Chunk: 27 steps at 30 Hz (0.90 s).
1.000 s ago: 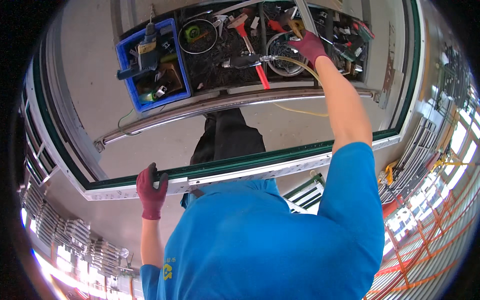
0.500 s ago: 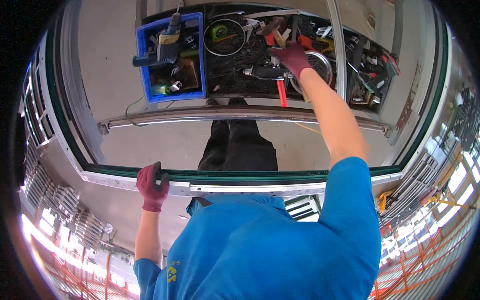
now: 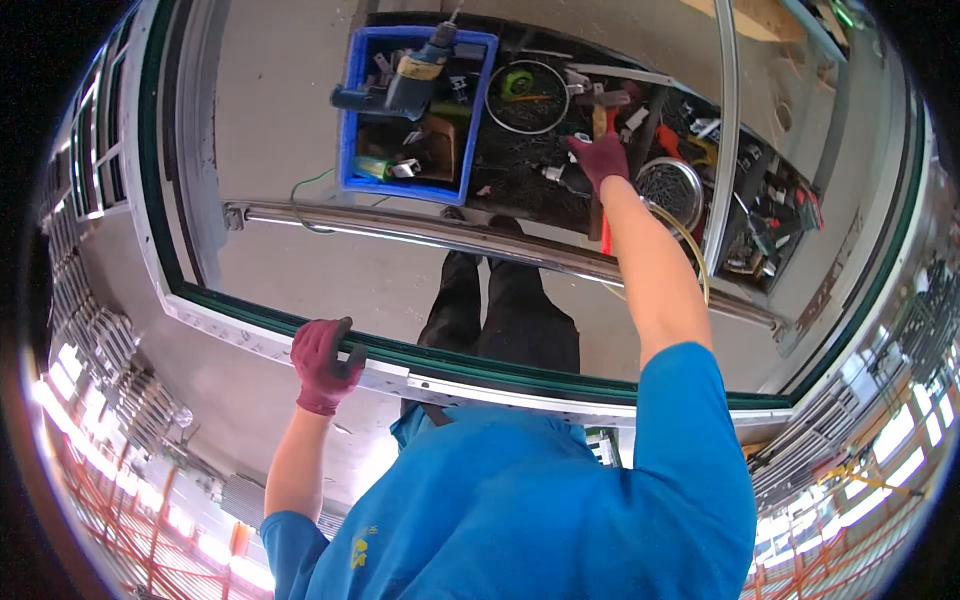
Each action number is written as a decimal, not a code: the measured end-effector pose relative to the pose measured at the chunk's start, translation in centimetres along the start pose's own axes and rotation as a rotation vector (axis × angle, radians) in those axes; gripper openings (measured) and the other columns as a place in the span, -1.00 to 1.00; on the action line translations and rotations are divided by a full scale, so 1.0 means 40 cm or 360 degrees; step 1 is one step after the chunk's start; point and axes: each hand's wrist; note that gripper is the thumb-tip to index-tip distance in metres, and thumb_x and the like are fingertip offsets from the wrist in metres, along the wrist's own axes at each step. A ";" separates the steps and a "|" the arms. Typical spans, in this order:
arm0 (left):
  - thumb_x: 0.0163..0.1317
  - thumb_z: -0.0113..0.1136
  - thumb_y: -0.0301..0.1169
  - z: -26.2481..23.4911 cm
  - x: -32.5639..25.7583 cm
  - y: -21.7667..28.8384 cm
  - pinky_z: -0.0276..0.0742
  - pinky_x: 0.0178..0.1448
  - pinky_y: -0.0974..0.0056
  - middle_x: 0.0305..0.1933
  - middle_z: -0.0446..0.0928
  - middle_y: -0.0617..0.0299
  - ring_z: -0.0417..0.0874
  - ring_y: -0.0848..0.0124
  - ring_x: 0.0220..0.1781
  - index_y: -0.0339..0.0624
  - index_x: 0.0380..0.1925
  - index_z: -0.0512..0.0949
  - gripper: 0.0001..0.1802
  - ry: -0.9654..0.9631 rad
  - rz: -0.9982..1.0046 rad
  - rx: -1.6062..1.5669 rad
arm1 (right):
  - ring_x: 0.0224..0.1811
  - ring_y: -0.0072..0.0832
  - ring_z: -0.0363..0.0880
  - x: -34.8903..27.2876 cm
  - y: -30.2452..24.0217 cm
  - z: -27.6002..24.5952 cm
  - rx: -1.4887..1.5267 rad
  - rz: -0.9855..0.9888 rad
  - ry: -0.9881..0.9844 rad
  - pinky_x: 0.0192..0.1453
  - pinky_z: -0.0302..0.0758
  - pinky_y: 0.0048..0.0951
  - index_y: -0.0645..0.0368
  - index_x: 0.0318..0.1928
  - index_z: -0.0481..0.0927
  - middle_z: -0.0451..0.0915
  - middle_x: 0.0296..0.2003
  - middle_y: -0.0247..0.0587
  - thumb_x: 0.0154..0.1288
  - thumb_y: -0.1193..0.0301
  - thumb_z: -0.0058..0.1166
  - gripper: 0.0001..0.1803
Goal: Assembling and securing metal frame components using hand and power tools in a workshop environment.
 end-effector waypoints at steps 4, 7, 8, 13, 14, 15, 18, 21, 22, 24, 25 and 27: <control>0.03 0.50 -0.27 -0.012 -0.032 -0.012 0.61 0.04 0.03 -0.20 0.69 0.17 0.73 0.12 -0.16 -0.15 -0.09 0.68 -0.57 0.0058 -0.0012 0.0038 | 0.20 0.05 0.68 -0.145 -0.150 -0.023 -0.0301 -0.0607 0.0730 0.26 0.60 -0.10 0.29 0.14 0.63 0.71 0.12 0.13 0.21 -0.08 0.47 -0.26; -0.01 0.45 -0.34 -0.011 -0.026 -0.023 0.62 0.02 0.00 -0.23 0.69 0.12 0.72 0.08 -0.19 -0.19 -0.15 0.69 -0.63 0.0071 0.0018 -0.0005 | 0.25 0.07 0.64 -0.204 -0.277 0.079 0.0714 -0.1270 0.0137 0.31 0.57 -0.09 0.28 0.33 0.50 0.67 0.18 0.18 0.22 0.07 0.49 -0.20; -0.03 0.45 -0.36 -0.020 -0.040 -0.024 0.61 0.03 0.00 -0.25 0.68 0.13 0.71 0.09 -0.20 -0.19 -0.18 0.68 -0.65 0.0053 -0.0014 0.0005 | 0.24 0.05 0.66 -0.249 -0.376 0.118 0.0907 -0.1159 -0.0212 0.31 0.57 -0.09 0.28 0.32 0.51 0.69 0.16 0.18 0.25 0.16 0.48 -0.26; -0.05 0.47 -0.38 0.008 -0.014 -0.034 0.62 0.04 0.00 -0.25 0.67 0.14 0.71 0.09 -0.20 -0.17 -0.19 0.68 -0.64 0.0123 0.0059 -0.0038 | 0.20 -0.13 0.71 -0.046 -0.542 0.446 0.0671 -0.1245 -0.0054 0.33 0.55 -0.14 0.11 0.27 0.65 0.74 0.13 0.02 0.39 0.22 0.37 -0.50; -0.06 0.48 -0.37 -0.001 -0.042 -0.035 0.62 0.04 0.00 -0.24 0.67 0.14 0.71 0.09 -0.20 -0.16 -0.18 0.68 -0.63 0.0112 0.0008 -0.0018 | 0.22 -0.10 0.70 -0.116 -0.609 0.470 0.0936 -0.0984 -0.0220 0.35 0.54 -0.10 -0.03 0.30 0.63 0.72 0.17 0.02 0.47 0.21 0.24 -0.56; -0.06 0.49 -0.37 -0.015 -0.064 -0.040 0.63 0.04 0.00 -0.24 0.67 0.14 0.71 0.10 -0.20 -0.15 -0.16 0.67 -0.61 0.0114 -0.0022 0.0004 | 0.23 -0.07 0.70 -0.178 -0.675 0.453 0.1174 -0.0706 -0.0374 0.37 0.54 -0.05 -0.17 0.34 0.61 0.70 0.21 0.02 0.56 0.21 0.11 -0.59; -0.05 0.50 -0.35 -0.016 -0.059 -0.045 0.63 0.04 0.00 -0.22 0.66 0.15 0.71 0.11 -0.18 -0.13 -0.14 0.67 -0.59 0.0149 0.0014 -0.0083 | 0.33 -0.07 0.64 -0.101 -0.629 0.423 0.0279 -0.1207 -0.0023 0.42 0.47 -0.14 0.04 0.37 0.60 0.64 0.27 0.16 0.58 0.08 0.03 -0.48; -0.03 0.51 -0.32 -0.019 -0.052 -0.042 0.63 0.04 0.02 -0.22 0.65 0.15 0.71 0.12 -0.18 -0.12 -0.13 0.67 -0.59 0.0218 0.0046 -0.0082 | 0.40 -0.10 0.57 -0.064 -0.596 0.417 0.0267 -0.1478 0.0333 0.49 0.44 -0.19 -0.02 0.46 0.51 0.62 0.32 -0.02 0.58 0.24 0.04 -0.49; -0.02 0.51 -0.31 -0.011 -0.039 -0.042 0.63 0.04 0.03 -0.23 0.65 0.16 0.70 0.13 -0.18 -0.10 -0.13 0.66 -0.59 0.0228 0.0120 -0.0156 | 0.37 -0.06 0.60 0.019 -0.517 0.388 -0.0259 -0.1805 0.0704 0.43 0.50 -0.16 0.00 0.44 0.53 0.63 0.31 -0.02 0.50 0.11 0.22 -0.41; -0.01 0.51 -0.30 -0.014 -0.071 -0.045 0.62 0.05 0.04 -0.23 0.65 0.16 0.70 0.13 -0.18 -0.09 -0.13 0.66 -0.60 0.0232 0.0039 -0.0115 | 0.33 -0.14 0.62 -0.116 -0.548 0.382 0.0611 -0.1449 0.0157 0.40 0.51 -0.22 0.09 0.40 0.56 0.64 0.30 -0.03 0.46 0.10 0.29 -0.39; 0.00 0.51 -0.29 -0.023 -0.086 -0.051 0.62 0.06 0.06 -0.23 0.65 0.17 0.70 0.13 -0.18 -0.08 -0.13 0.66 -0.60 0.0248 -0.0008 -0.0100 | 0.29 -0.21 0.65 -0.197 -0.584 0.355 0.1382 -0.0977 -0.0386 0.37 0.52 -0.29 0.18 0.36 0.60 0.65 0.29 -0.05 0.41 0.09 0.36 -0.36; 0.03 0.52 -0.23 -0.025 -0.088 -0.051 0.60 0.09 0.07 -0.23 0.65 0.16 0.70 0.12 -0.17 -0.06 -0.12 0.66 -0.60 0.0297 0.0053 -0.0075 | 0.19 -0.36 0.68 -0.247 -0.553 0.270 0.1591 -0.0587 -0.0385 0.33 0.53 -0.37 0.26 0.27 0.65 0.69 0.21 -0.07 0.34 0.17 0.44 -0.39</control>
Point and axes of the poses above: each hand's wrist, its own x-axis towards the middle knuckle, its own z-axis out of the palm, y = z × x
